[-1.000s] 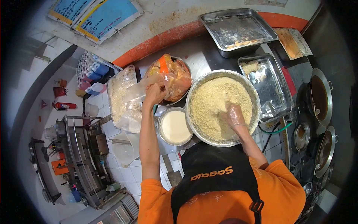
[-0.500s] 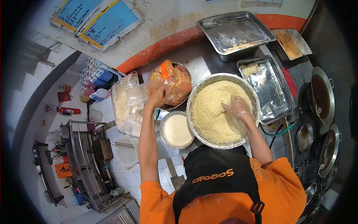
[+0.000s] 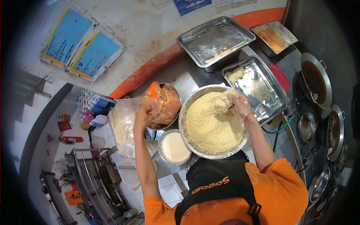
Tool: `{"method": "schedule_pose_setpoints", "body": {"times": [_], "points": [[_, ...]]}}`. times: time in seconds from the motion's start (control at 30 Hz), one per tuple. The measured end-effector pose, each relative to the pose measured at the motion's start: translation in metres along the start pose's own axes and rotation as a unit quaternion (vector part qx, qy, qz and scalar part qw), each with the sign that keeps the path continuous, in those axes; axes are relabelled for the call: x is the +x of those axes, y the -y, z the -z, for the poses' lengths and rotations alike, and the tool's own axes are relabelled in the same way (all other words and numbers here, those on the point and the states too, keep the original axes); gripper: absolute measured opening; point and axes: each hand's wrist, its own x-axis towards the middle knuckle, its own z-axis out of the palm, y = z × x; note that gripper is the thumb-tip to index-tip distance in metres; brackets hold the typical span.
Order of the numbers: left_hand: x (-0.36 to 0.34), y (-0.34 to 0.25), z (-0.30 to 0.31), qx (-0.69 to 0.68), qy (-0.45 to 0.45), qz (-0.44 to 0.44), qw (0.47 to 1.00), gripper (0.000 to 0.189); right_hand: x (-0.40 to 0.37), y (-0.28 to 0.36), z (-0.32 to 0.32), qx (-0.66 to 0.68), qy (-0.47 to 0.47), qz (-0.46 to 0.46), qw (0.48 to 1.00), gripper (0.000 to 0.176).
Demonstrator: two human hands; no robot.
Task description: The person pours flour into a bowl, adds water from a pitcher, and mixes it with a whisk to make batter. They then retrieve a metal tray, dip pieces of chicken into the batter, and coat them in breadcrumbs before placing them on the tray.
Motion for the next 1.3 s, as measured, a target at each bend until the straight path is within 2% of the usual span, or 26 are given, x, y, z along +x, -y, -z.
{"method": "schedule_pose_setpoints", "body": {"times": [0.07,0.1,0.13,0.2,0.33,0.37,0.43,0.53,0.63,0.67,0.7,0.73,0.8,0.83,0.87,0.93,0.97,1.0,1.07,1.1,1.13,1.17,1.2,1.23,1.27,1.3], "points": [[-0.003,0.001,0.008,-0.049,0.015,0.039,0.998,0.015,0.011,0.016,0.015,-0.017,-0.033,0.003,0.999,0.028],[-0.006,0.003,0.010,-0.098,0.028,0.086,0.991,0.016,0.021,0.018,0.027,0.059,-0.032,0.026,0.997,0.028],[-0.008,0.009,0.006,-0.098,0.028,0.084,0.991,0.016,0.031,0.020,0.039,0.133,-0.029,0.049,0.989,0.029],[-0.009,0.022,-0.007,-0.052,0.048,0.131,0.989,0.026,0.057,0.028,0.066,0.147,-0.019,0.074,0.986,0.029],[-0.009,0.000,-0.005,-0.050,0.110,0.164,0.979,0.022,0.095,0.032,0.099,0.144,-0.041,0.098,0.984,0.028],[-0.009,0.002,-0.008,-0.059,0.096,0.148,0.982,0.021,0.103,0.032,0.104,0.050,-0.101,0.066,0.991,0.029],[-0.010,-0.004,-0.001,-0.114,0.089,0.156,0.977,0.019,0.161,-0.013,0.132,0.053,-0.088,0.043,0.994,0.029],[-0.015,0.001,0.002,-0.208,0.088,0.179,0.958,0.015,0.164,-0.025,0.128,0.013,-0.094,0.003,0.996,0.033],[-0.028,0.011,0.012,-0.362,-0.022,0.212,0.908,0.027,0.185,-0.045,0.137,0.034,-0.138,0.005,0.990,0.035],[-0.030,0.010,0.019,-0.361,-0.020,0.213,0.908,0.027,0.204,-0.053,0.156,-0.158,-0.144,0.045,0.976,0.039],[-0.035,0.003,0.032,-0.384,-0.077,0.205,0.897,0.028,0.212,-0.056,0.167,-0.345,-0.143,0.082,0.924,0.043],[-0.039,-0.003,0.043,-0.405,-0.133,0.195,0.883,0.029,0.208,-0.050,0.166,-0.345,-0.143,0.080,0.924,0.043],[-0.049,-0.007,0.060,-0.375,-0.156,0.183,0.895,0.028,0.193,-0.027,0.160,-0.490,-0.167,0.109,0.849,0.045],[-0.054,-0.011,0.068,-0.345,-0.179,0.167,0.906,0.027,0.200,-0.033,0.168,-0.543,-0.183,0.191,0.797,0.037],[-0.059,-0.020,0.076,-0.345,-0.178,0.169,0.906,0.027,0.193,-0.031,0.165,-0.544,-0.182,0.190,0.797,0.037],[-0.070,-0.042,0.089,-0.319,-0.192,0.165,0.913,0.027,0.178,-0.029,0.160,-0.470,-0.260,0.313,0.783,0.037],[-0.075,-0.050,0.092,-0.299,-0.199,0.159,0.920,0.024,0.181,-0.033,0.161,-0.513,-0.255,0.288,0.767,0.034],[-0.077,-0.055,0.092,-0.299,-0.200,0.162,0.919,0.024,0.183,-0.039,0.163,-0.514,-0.252,0.288,0.768,0.034],[-0.089,-0.063,0.090,-0.359,-0.207,0.142,0.899,0.020,0.199,-0.064,0.180,-0.501,-0.146,0.332,0.785,0.031],[-0.094,-0.067,0.091,-0.337,-0.183,0.137,0.913,0.018,0.212,-0.064,0.195,-0.536,-0.094,0.281,0.791,0.028],[-0.100,-0.071,0.090,-0.324,-0.174,0.153,0.917,0.018,0.223,-0.088,0.201,-0.237,-0.109,0.314,0.913,0.026],[-0.104,-0.082,0.092,-0.310,-0.158,0.161,0.924,0.017,0.209,-0.075,0.193,-0.202,-0.157,0.241,0.936,0.028],[-0.109,-0.087,0.091,-0.323,-0.141,0.167,0.921,0.017,0.171,-0.034,0.164,-0.445,-0.158,0.324,0.820,0.032],[-0.116,-0.081,0.084,-0.314,-0.123,0.168,0.926,0.018,0.151,-0.013,0.141,-0.406,-0.176,0.318,0.838,0.031],[-0.122,-0.081,0.077,-0.347,-0.113,0.178,0.914,0.019,0.140,0.007,0.133,-0.490,-0.176,0.306,0.797,0.030],[-0.128,-0.078,0.065,-0.370,-0.104,0.171,0.907,0.020,0.133,0.015,0.125,-0.486,-0.166,0.335,0.790,0.028]]}}
